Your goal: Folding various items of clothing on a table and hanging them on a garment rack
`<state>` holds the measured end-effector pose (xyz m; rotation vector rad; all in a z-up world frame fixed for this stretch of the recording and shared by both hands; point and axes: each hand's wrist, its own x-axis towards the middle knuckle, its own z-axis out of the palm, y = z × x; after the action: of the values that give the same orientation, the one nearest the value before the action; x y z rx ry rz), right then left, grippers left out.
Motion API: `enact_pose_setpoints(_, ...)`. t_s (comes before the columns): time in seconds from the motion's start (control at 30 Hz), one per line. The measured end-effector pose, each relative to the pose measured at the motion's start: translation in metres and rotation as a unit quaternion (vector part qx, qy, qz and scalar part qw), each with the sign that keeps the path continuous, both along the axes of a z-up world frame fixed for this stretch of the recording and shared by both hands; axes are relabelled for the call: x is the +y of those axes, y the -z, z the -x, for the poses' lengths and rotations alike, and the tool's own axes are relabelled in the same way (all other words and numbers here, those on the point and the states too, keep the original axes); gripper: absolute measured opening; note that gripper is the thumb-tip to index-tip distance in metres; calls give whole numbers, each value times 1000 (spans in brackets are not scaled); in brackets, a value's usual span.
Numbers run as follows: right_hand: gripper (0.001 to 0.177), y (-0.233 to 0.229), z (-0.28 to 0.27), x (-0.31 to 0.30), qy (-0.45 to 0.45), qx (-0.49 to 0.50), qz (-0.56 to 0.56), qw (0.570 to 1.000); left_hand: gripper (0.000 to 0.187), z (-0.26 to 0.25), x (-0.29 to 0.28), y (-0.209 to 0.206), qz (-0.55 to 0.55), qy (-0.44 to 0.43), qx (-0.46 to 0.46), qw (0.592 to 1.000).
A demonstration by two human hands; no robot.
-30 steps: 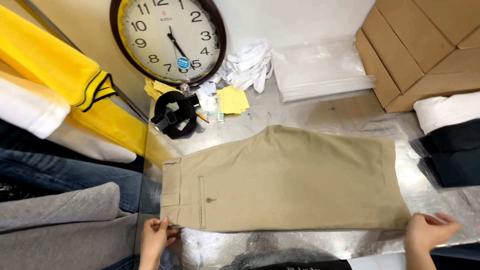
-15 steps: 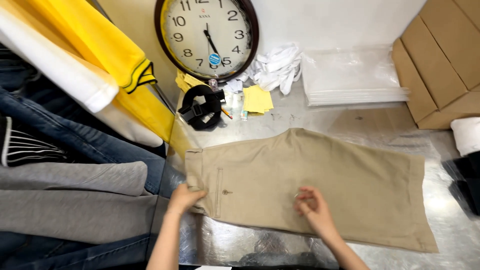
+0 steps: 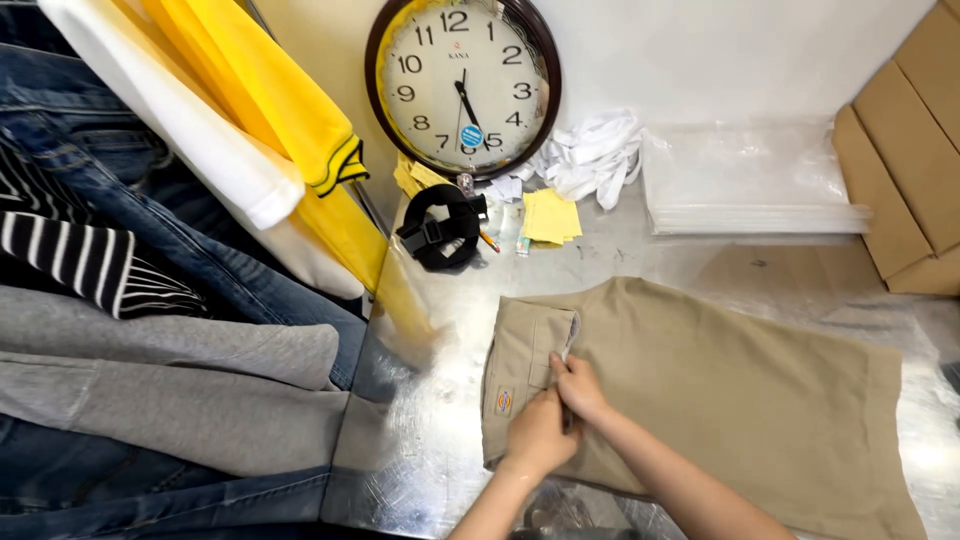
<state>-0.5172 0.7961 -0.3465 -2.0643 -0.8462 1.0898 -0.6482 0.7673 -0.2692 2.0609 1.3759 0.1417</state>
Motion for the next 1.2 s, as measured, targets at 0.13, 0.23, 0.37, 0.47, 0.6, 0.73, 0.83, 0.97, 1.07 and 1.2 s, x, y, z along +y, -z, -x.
enact_pose_setpoints(0.13, 39, -11, -13, 1, -40, -136, 25, 990, 24, 59, 23, -26, -51, -176, -71, 981)
enact_pose_setpoints(0.23, 57, -45, -6, -3, 42, -155, -9, 987, 85, 78, 43, 11, 139, -214, -103, 961)
enact_pose_setpoints(0.37, 47, -28, 3, 3, 72, -110, -106, 986, 87, 62, 44, 27, 126, -223, -132, 958)
enact_pose_setpoints(0.47, 59, -67, 22, -2, 123, 22, -28, 992, 62, 35, 35, 11, 80, -206, -145, 964)
enact_pose_setpoints(0.6, 102, -148, 33, -18, 113, 126, -5, 986, 76, -8, -1, -24, -57, -44, -68, 995)
enact_pose_setpoints(0.73, 55, -159, 5, -17, 200, 315, -48, 927, 68, -29, -22, -43, -124, 92, -50, 987)
enact_pose_setpoints(0.83, 53, -150, -11, -30, 277, 363, -46, 888, 98, -41, -29, -33, -170, 170, -25, 970)
enact_pose_setpoints(0.97, 41, -117, -30, -52, 268, 386, -71, 880, 101, -48, -45, -30, -172, 214, 14, 961)
enact_pose_setpoints(1.07, 50, -64, -63, -62, 294, 315, -46, 901, 74, -46, -59, -22, -167, 249, -72, 951)
enact_pose_setpoints(1.2, 54, 11, -113, -67, 198, -1, -18, 980, 105, -50, -77, 17, -237, 350, -158, 892)
